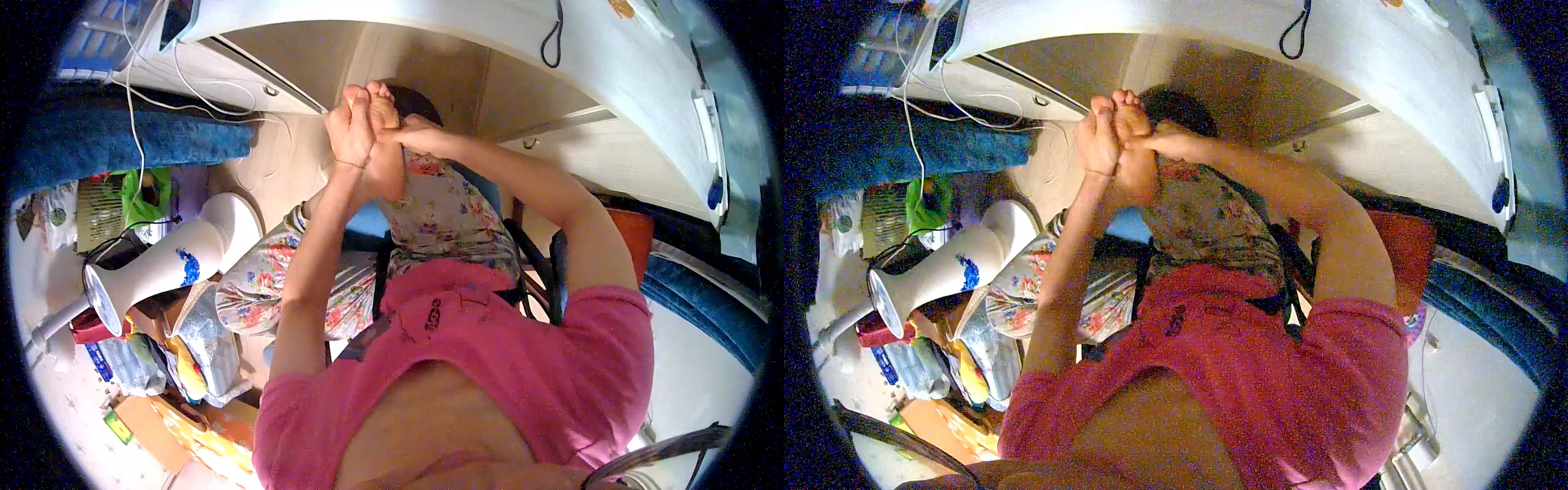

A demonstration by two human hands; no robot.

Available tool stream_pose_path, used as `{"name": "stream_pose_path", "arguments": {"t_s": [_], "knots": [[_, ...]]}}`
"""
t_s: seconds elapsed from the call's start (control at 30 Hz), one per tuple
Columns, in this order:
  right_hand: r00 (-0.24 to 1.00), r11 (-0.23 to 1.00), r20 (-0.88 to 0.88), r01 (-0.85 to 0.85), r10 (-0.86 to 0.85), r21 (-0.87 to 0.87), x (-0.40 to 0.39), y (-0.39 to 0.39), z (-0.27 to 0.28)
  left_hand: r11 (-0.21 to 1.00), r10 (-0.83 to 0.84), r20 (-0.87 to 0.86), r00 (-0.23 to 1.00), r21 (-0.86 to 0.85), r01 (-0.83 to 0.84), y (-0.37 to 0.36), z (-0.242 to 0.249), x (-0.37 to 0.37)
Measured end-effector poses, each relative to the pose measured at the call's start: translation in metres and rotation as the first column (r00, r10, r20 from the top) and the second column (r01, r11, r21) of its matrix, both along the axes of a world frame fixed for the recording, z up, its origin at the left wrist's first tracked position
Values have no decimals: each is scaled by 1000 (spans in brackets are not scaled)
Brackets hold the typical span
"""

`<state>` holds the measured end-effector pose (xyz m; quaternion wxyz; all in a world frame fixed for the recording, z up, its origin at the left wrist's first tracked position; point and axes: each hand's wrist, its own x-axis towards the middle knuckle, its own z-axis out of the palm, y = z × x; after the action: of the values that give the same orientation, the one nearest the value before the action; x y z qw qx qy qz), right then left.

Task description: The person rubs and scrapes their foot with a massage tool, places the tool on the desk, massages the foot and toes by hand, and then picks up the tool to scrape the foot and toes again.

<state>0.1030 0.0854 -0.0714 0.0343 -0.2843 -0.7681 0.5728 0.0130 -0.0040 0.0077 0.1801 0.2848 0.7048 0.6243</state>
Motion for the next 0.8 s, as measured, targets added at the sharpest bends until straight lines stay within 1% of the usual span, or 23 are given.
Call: {"name": "stream_pose_path", "arguments": {"t_s": [0.03,0.1,0.13,0.17,0.2,0.23,0.27,0.33,0.37,0.4,0.47,0.53,0.57,0.6,0.63,0.67,0.73,0.77,0.8], "knots": [[994,994,9,-108,108,22,2,5,9,998,-23,80,997,63,18,0,7,4],[954,931,138,-293,267,220,1,19,22,990,-62,274,960,142,23,1,0,2],[919,871,214,-384,331,305,-1,25,33,984,-87,368,926,180,21,3,-7,0],[919,802,214,-393,330,450,0,25,69,976,-92,372,924,216,11,5,-15,-2],[919,652,18,-292,393,699,-3,30,77,968,-97,378,921,251,-1,8,-23,-4],[885,601,-24,-297,466,742,-8,29,85,958,-101,385,917,286,-14,9,-31,-4],[841,548,-61,-294,538,783,-14,26,89,982,-47,301,953,187,-11,9,-35,-5],[841,624,-18,-386,541,680,-22,27,78,999,31,104,994,-15,-29,5,-42,-14],[837,651,5,-430,548,626,-26,28,72,999,30,59,998,23,-31,7,-57,-22],[868,698,1,-400,497,594,-28,27,66,998,28,16,999,57,-29,9,-78,-31],[923,784,6,-330,384,526,-28,24,50,997,41,-41,998,63,-38,11,-84,-33],[946,878,-6,-298,324,375,-33,26,29,997,75,-73,995,1,-75,6,-67,-29],[956,916,-21,-273,292,294,-33,27,20,996,83,-74,994,20,-81,6,-70,-32],[966,948,-32,-243,255,206,-32,25,8,996,78,-104,991,-37,-83,2,-58,-27],[978,985,-117,-170,172,28,-29,23,-10,992,72,-135,988,-90,-85,0,-35,-17],[981,987,-109,-159,159,8,-25,21,-5,987,65,-167,984,-133,-88,1,-22,-12],[987,990,-90,-137,134,-30,-17,16,10,998,33,-1,999,47,-33,9,-47,-19],[975,974,56,-220,217,53,-16,20,10,991,4,79,997,136,-15,11,-61,-22],[983,980,-59,-168,174,105,-12,16,10,994,-1,95,995,113,-10,8,-51,-18]]}}
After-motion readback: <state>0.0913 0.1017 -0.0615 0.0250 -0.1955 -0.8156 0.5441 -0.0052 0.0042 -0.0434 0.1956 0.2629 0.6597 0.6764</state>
